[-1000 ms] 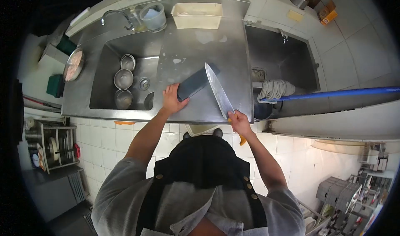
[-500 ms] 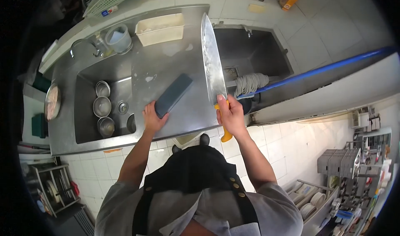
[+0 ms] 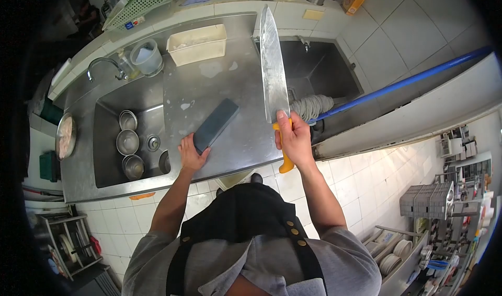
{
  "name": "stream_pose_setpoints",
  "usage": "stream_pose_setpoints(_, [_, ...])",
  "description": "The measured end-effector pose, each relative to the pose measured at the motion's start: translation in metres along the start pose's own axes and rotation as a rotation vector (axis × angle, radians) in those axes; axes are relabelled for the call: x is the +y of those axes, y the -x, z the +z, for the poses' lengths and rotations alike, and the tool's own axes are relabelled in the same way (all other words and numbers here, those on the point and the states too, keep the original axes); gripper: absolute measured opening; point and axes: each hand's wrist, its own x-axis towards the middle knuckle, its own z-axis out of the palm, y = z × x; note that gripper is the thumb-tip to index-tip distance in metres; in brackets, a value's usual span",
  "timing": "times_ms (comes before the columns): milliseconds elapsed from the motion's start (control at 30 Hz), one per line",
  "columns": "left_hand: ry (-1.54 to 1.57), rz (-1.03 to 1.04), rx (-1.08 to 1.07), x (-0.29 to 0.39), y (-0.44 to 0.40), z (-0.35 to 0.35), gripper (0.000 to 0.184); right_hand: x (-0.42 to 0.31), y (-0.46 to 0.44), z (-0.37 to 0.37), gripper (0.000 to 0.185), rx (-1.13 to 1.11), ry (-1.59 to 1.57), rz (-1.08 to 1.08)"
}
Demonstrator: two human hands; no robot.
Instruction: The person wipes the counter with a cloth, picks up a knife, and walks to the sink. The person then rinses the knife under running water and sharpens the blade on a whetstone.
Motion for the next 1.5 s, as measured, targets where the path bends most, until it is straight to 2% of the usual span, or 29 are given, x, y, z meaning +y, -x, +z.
stream_pose_setpoints(100, [0.000,-0.024,-0.009,0.003,0.000,-0.003,0.090,0.002,-0.001,-0.001,0.034,-0.036,0.003,0.022])
stream_pose_setpoints(167, [0.012,-0.050,-0.032,0.004,-0.001,-0.005,0.089,0.020,-0.001,-0.003,0.038,-0.208,0.128,0.284])
stream_pose_setpoints(233, [-0.001,-0.070,-0.032,0.002,0.000,-0.007,0.089,0.077,0.004,-0.010,0.050,-0.352,0.474,0.386])
stream_pose_setpoints(300, [-0.001,-0.092,-0.030,0.003,0.000,-0.005,0.089,0.120,0.025,-0.017,0.051,-0.442,0.676,0.471])
stream_pose_setpoints(433, [-0.005,-0.084,-0.072,0.002,0.000,-0.005,0.088,0.148,0.048,-0.018,0.047,-0.520,0.430,0.708])
stream_pose_setpoints(500, [-0.013,-0.086,-0.088,0.001,-0.002,-0.006,0.088,0.164,0.029,-0.005,0.048,-0.556,0.431,0.701])
stream_pose_setpoints(567, [0.017,-0.044,-0.039,0.000,-0.002,-0.005,0.087,0.197,-0.021,0.025,0.052,-0.513,0.673,0.439])
stream_pose_setpoints(633, [-0.009,-0.042,-0.042,-0.003,-0.003,-0.004,0.089,0.261,-0.090,0.049,0.056,-0.535,0.541,-0.199])
stream_pose_setpoints(700, [0.022,-0.045,-0.067,-0.002,-0.001,-0.007,0.089,0.183,-0.122,0.098,0.056,-0.422,0.369,0.491])
stream_pose_setpoints(733, [0.017,-0.045,-0.080,-0.003,0.002,-0.008,0.089,0.200,-0.113,0.091,0.056,-0.421,0.361,0.502])
stream_pose_setpoints(800, [0.038,-0.046,-0.069,-0.003,-0.001,-0.006,0.087,0.241,-0.080,0.060,0.056,-0.586,0.611,-0.068])
stream_pose_setpoints(833, [0.048,-0.045,-0.072,-0.002,0.001,-0.006,0.087,0.242,-0.041,0.048,0.055,-0.530,0.764,0.183])
stream_pose_setpoints(867, [0.042,-0.053,-0.070,0.000,-0.001,-0.006,0.087,0.192,0.004,0.046,0.054,-0.473,0.713,0.370])
stream_pose_setpoints(900, [0.033,-0.063,-0.072,0.000,-0.003,-0.007,0.087,0.166,0.022,0.044,0.055,-0.528,0.566,0.568])
stream_pose_setpoints(967, [0.034,-0.067,-0.072,-0.002,-0.004,-0.006,0.087,0.260,-0.005,0.029,0.057,-0.480,0.861,-0.338])
stream_pose_setpoints(1000, [0.033,-0.069,-0.068,0.000,-0.002,-0.004,0.087,0.237,-0.038,0.045,0.057,-0.513,0.867,-0.120])
stream_pose_setpoints(1033, [0.035,-0.059,-0.066,0.000,-0.004,-0.004,0.087,0.232,-0.079,0.065,0.025,-0.535,0.994,-0.010])
stream_pose_setpoints(1067, [0.042,-0.050,-0.043,-0.001,-0.003,-0.004,0.088,0.267,-0.120,0.069,0.025,-0.569,0.912,-0.113])
stream_pose_setpoints(1100, [0.049,-0.042,-0.025,-0.002,0.000,-0.004,0.088,0.243,-0.123,0.078,0.025,-0.568,0.912,-0.111])
stream_pose_setpoints(1167, [0.063,-0.041,-0.036,-0.001,-0.001,-0.005,0.087,0.162,-0.112,0.102,0.027,-0.395,0.640,0.602])
stream_pose_setpoints(1233, [0.078,-0.050,-0.035,-0.002,-0.002,-0.006,0.087,0.189,-0.053,0.068,0.027,-0.759,1.138,0.167])
stream_pose_setpoints(1300, [0.045,-0.064,-0.064,-0.001,-0.003,-0.007,0.087,0.179,0.021,0.057,0.027,-0.467,0.780,0.378])
stream_pose_setpoints(1333, [0.044,-0.064,-0.060,-0.001,-0.004,-0.007,0.087,0.195,0.010,0.058,0.027,-0.467,0.780,0.373])
stream_pose_setpoints(1400, [0.045,-0.056,-0.047,0.000,-0.003,-0.007,0.086,0.246,-0.027,0.054,0.027,-0.633,1.251,-0.458])
stream_pose_setpoints(1433, [0.046,-0.045,-0.044,0.000,-0.004,-0.006,0.086,0.235,-0.071,0.074,0.028,-0.672,1.040,0.110])
stream_pose_setpoints(1467, [0.061,-0.047,-0.042,0.000,-0.003,-0.007,0.086,0.261,-0.111,0.079,0.059,-0.520,0.794,-0.016])
stream_pose_setpoints(1500, [0.075,-0.053,-0.042,-0.001,-0.002,-0.007,0.086,0.249,-0.124,0.085,0.059,-0.516,0.793,-0.017])
